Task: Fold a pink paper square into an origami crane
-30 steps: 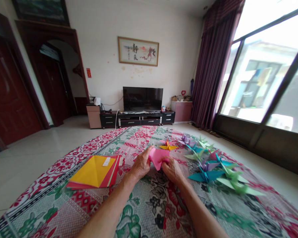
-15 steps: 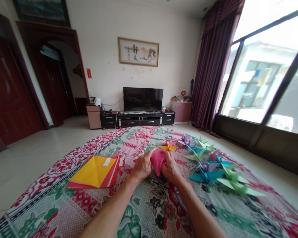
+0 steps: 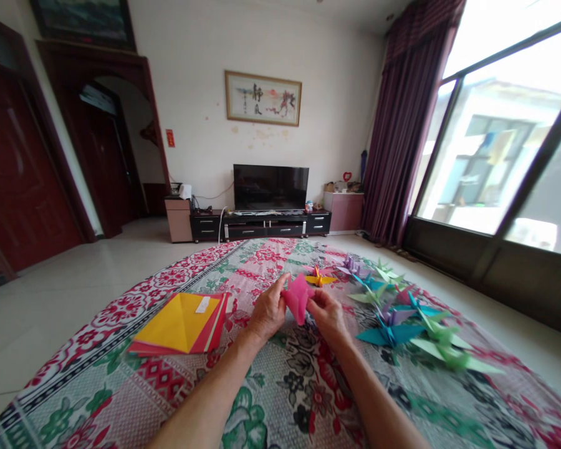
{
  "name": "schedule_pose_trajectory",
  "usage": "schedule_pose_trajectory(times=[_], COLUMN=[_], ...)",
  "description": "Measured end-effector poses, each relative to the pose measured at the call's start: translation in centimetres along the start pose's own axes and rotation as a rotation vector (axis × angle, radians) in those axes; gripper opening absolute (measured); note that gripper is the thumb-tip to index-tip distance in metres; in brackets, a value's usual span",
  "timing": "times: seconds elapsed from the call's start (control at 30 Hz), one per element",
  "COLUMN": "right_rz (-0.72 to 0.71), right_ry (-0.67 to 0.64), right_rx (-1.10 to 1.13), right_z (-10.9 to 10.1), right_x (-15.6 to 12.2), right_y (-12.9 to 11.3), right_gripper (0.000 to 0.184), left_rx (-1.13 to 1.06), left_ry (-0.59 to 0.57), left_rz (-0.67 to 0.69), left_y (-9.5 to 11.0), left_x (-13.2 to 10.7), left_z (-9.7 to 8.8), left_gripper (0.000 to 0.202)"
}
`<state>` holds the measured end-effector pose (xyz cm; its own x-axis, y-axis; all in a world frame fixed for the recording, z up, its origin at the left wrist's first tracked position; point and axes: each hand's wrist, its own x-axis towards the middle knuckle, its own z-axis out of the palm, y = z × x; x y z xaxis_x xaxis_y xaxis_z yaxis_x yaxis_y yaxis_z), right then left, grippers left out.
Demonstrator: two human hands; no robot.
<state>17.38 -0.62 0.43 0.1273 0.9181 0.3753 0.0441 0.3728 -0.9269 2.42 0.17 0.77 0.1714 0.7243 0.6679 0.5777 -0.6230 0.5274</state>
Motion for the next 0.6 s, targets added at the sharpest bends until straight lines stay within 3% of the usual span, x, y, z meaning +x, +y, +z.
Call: schedule_pose_trajectory(times=[0.17, 0.33, 0.6], right_rz=[-0.021, -0.026, 0.114], right_ry=[0.023, -0.002, 0.009], right_rx=[-0.108, -0.136, -0.057], right_z=[-0.1, 0.1, 0.4], right_x=[-0.2, -0.1, -0.5], right_y=[-0.1, 0.5, -1.1], right_gripper=[0.031, 0.029, 0.032], left_rx=[0.025, -0.016, -0.141], left_ry=[-0.002, 0.009, 0.039], left_rz=[-0.004, -0.020, -0.242], left_y=[0.0, 0.3, 0.8], left_x=[0.1, 0.1, 0.3], left_z=[0.0, 0.0, -0.3], left_gripper=[0.049, 0.032, 0.016])
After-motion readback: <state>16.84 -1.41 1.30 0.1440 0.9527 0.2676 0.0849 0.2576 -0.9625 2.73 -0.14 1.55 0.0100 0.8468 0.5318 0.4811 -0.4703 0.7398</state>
